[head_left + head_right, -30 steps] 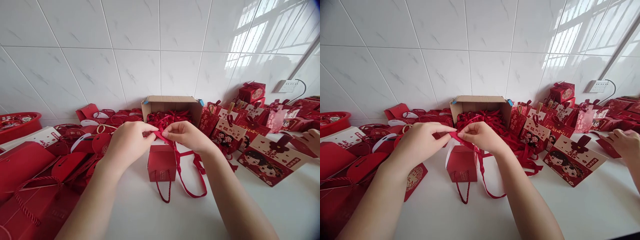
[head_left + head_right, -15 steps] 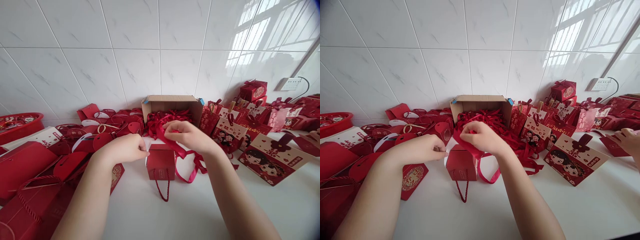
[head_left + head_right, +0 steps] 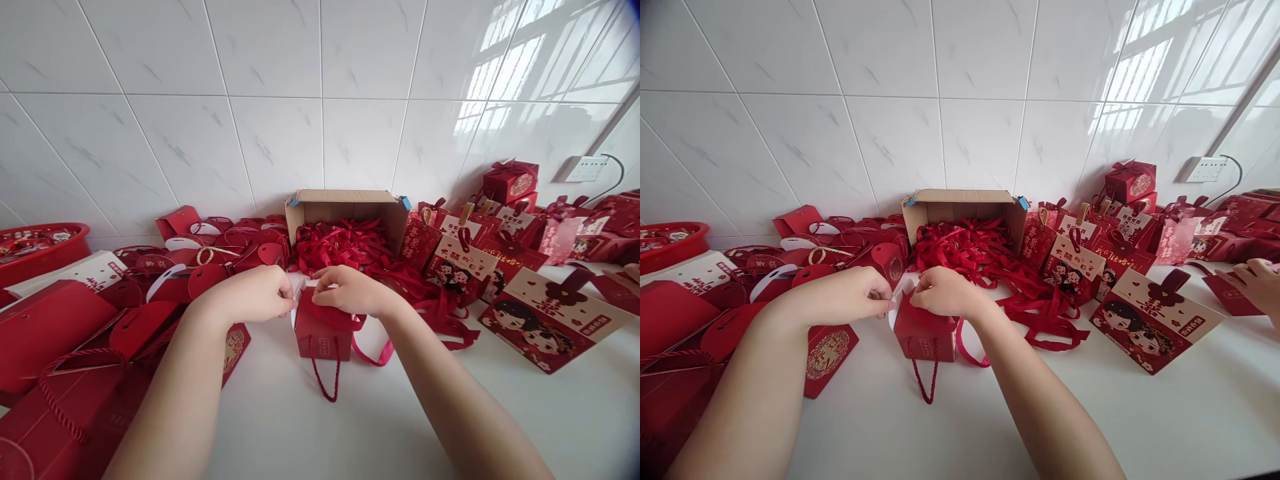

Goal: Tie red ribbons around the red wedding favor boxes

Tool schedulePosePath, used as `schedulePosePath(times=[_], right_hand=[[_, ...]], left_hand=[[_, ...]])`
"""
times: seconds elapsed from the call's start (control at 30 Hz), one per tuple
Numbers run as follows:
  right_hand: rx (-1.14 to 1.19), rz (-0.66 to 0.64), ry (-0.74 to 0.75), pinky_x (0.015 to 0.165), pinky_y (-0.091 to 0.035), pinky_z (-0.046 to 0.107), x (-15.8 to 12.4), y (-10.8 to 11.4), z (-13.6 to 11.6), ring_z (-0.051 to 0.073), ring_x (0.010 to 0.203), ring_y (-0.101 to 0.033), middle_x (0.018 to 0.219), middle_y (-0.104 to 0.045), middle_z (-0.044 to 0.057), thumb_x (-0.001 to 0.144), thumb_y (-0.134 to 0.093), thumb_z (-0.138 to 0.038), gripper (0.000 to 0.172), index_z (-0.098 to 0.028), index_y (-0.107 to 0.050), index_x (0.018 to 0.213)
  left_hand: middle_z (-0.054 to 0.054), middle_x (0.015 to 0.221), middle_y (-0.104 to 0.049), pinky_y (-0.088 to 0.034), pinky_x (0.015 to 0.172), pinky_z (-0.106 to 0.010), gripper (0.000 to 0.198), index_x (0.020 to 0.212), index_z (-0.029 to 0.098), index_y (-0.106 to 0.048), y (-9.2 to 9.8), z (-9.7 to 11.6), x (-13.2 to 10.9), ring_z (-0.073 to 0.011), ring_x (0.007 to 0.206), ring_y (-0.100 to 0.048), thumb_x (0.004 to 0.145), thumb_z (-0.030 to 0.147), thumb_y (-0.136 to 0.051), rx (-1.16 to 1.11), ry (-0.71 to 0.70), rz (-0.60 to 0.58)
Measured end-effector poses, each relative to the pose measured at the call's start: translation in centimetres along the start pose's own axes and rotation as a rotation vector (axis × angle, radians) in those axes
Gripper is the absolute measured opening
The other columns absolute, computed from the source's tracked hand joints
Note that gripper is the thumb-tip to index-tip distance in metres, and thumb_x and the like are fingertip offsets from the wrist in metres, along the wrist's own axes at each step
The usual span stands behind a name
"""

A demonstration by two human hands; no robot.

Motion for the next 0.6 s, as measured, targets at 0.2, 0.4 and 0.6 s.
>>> schedulePosePath(times=[0.2, 0.4, 0.6], right_hand=[[0.022, -0.01, 0.012, 0.059, -0.041, 0.025, 0.1, -0.3, 0.1, 0.015, 0.068, -0.059, 0.08, -0.066, 0.006, 0.072, -0.058, -0.023, 0.017, -0.016, -0.054, 0.056], [0.021, -0.012, -0.035, 0.055, -0.037, 0.024, 0.0, -0.3, 0.3, 0.013, 0.062, -0.055, 0.071, -0.062, 0.003, 0.072, -0.059, -0.025, 0.012, -0.017, -0.061, 0.064], [0.052, 0.02, -0.052, 0.052, -0.036, 0.023, 0.0, -0.1, 0.3, 0.012, 0.058, -0.051, 0.066, -0.059, 0.002, 0.072, -0.06, -0.026, 0.013, -0.016, -0.061, 0.065]], left_hand=[[0.002, 0.055, -0.027, -0.015, 0.047, -0.029, 0.027, 0.055, 0.019, -0.033, -0.1, 0.0, 0.0, -0.0114, 0.048, -0.022, 0.07, 0.032, -0.052, 0.016, -0.015, 0.025], [0.002, 0.056, -0.027, -0.015, 0.046, -0.029, 0.025, 0.055, 0.019, -0.034, -0.1, 0.6, -0.7, -0.0114, 0.049, -0.022, 0.071, 0.03, -0.051, 0.011, -0.066, -0.013], [0.002, 0.056, -0.029, -0.017, 0.046, -0.028, 0.024, 0.055, 0.019, -0.036, 0.0, 0.9, -1.3, -0.0116, 0.049, -0.023, 0.07, 0.029, -0.051, 0.004, -0.037, -0.041]])
Point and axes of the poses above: each hand's wrist, its own x-axis towards the middle knuckle, its own y-axis out of the back of the hand, z = x × y, the point moved 6 cm from there along x, towards the middle knuckle
